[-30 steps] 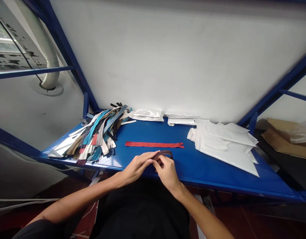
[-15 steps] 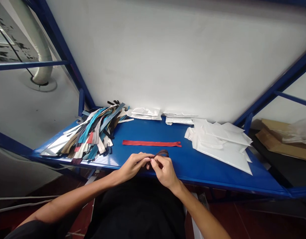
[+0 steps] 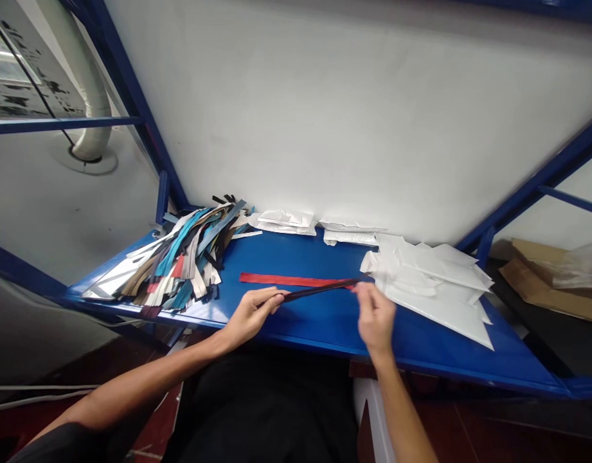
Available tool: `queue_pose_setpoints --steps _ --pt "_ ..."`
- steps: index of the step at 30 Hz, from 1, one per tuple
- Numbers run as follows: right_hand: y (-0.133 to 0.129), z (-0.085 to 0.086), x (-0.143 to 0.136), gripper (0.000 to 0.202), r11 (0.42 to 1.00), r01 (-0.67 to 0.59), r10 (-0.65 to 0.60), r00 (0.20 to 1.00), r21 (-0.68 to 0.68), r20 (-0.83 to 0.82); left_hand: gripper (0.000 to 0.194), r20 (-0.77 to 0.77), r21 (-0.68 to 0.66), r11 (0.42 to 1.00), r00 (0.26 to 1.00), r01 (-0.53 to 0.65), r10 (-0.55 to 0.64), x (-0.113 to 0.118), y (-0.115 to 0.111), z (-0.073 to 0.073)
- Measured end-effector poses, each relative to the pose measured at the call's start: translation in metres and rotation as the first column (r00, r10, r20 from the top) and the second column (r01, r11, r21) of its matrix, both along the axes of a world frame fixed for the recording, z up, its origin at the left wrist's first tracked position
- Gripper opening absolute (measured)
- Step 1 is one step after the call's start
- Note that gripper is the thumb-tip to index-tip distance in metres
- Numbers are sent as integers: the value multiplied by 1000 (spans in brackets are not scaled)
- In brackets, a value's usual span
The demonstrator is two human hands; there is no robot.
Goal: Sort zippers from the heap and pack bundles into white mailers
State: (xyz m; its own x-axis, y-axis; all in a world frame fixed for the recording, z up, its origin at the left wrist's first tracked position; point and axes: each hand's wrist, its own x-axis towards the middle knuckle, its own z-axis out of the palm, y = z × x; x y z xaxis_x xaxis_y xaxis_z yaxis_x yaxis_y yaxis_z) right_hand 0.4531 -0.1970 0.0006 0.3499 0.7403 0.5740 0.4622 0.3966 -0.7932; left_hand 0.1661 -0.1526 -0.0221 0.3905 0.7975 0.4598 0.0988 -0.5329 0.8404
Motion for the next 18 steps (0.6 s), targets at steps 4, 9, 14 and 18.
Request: queue_pose_setpoints --steps 4,9,14,18 --pt "6 4 20 45 996 83 -61 865 22 -498 50 -120 10 1000 992 -26 27 -17 20 1" --pt "-3 0 -26 37 971 -214 169 933 -111 -319 63 -295 221 967 937 -123 187 -21 27 -15" --pt "-22 -8 -77 35 831 -490 541 822 -264 180 96 -456 443 879 888 175 53 -21 12 -9" --pt "-25 -15 -94 35 777 -559 621 756 -290 206 67 -546 478 822 838 310 2 -18 3 -1"
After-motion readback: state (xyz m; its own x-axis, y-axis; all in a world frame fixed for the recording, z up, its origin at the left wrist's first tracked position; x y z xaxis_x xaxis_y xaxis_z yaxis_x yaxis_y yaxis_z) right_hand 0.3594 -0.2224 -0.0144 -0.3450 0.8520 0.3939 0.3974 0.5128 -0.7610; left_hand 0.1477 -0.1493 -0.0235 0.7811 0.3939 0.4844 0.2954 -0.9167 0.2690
